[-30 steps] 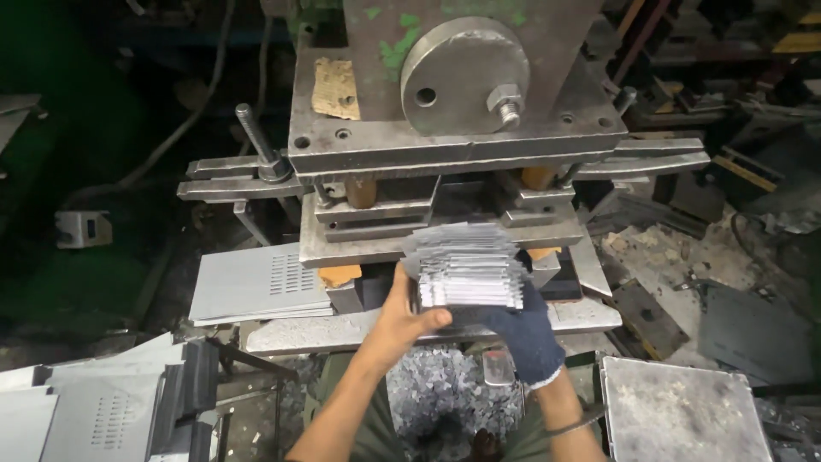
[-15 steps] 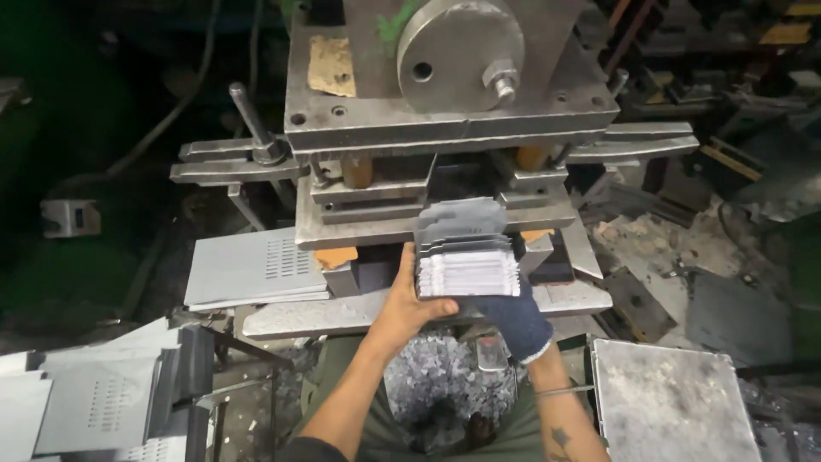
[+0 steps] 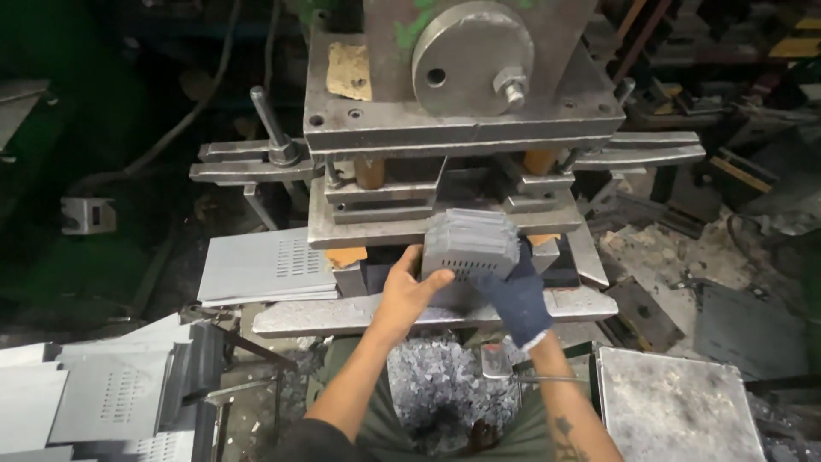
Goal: Operating a stamping machine to process and stack perforated metal sheets in a factory setting.
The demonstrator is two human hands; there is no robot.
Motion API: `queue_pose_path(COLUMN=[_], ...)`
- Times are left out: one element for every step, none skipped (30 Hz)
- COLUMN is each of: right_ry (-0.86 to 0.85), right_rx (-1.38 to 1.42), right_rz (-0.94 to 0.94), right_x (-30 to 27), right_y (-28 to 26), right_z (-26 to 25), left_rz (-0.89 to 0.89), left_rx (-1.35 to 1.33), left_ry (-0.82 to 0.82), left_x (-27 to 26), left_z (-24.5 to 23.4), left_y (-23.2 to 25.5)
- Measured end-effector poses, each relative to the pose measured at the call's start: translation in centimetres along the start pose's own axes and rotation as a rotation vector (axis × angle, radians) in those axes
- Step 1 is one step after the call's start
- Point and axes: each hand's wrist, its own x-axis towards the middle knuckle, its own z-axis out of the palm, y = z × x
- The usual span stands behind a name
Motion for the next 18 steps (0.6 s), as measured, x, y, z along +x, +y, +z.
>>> queue_pose_path(right_ry=[0.001,-0.107,-0.214,-0.209,-0.328,-0.448,-0.447,-0.440,-0.428,-0.432,-0.406,-0.364,-0.363,-0.342,-0.319,-0.313,-0.282,-0.255], right_rx=[0.000,0.081,0.162,0.159,-0.003,-0.170,-0.175,-0.347,-0.520,-0.517,-0.212,0.089,0.091,0.194,0.298,0.299,0.278,0.257], right_rz=[-0.005,0.070,0.146,0.143,-0.033,-0.202,-0.197,-0.393,-0.588,-0.586,-0.284,0.019,0.023,0.095,0.166,0.167,0.185,0.203], right_x=[0.3,0.2,0.2,0.0,-0.1,-0.6,-0.9,-0.6,-0.3,-0.8,-1.3,-1.8,-1.9,-2.0,-2.1,-2.2,-2.3,-2.3], right_y=[1.0,2.0,3.0,4.7,6.3,7.9,8.2,8.5,8.8,5.8,2.9,0.0,-1.5,-3.1,-4.6,-3.7,-2.7,-1.8], right_z=[-0.7,-1.3,-1.9,-2.2,-2.5,-3.0,-3.4,-3.2,-3.1,-2.5,-2.0,-1.5,-1.1,-0.9,-0.8,-0.4,0.1,0.5], left_rz=[0.004,0.019,0.033,0.034,-0.011,-0.060,-0.064,-0.036,-0.008,-0.011,-0.020,-0.030,-0.033,0.033,0.099,0.097,0.108,0.119], left_rx=[0.000,-0.025,-0.048,-0.050,-0.073,-0.099,-0.104,-0.041,0.023,0.023,0.007,-0.009,-0.008,0.127,0.262,0.262,0.170,0.079], left_ry=[-0.001,-0.040,-0.080,-0.086,-0.138,-0.187,-0.190,-0.221,-0.253,-0.248,-0.247,-0.250,-0.250,-0.185,-0.120,-0.125,-0.102,-0.075], left_x=[0.2,0.1,-0.1,-0.1,-0.2,-0.7,-0.9,-0.7,-0.5,-0.7,-1.0,-1.2,-1.0,-0.7,-0.3,-0.4,-0.6,-0.7], left_z=[-0.2,-0.6,-0.9,-0.3,0.3,1.0,1.1,0.9,0.7,0.5,0.4,0.3,-0.5,-1.0,-1.5,-1.0,-0.6,-0.1], left_y=[0.0,-0.1,-0.2,0.7,1.6,2.4,2.6,3.1,3.5,3.7,3.9,4.1,3.0,1.8,0.6,-0.1,-0.7,-1.4])
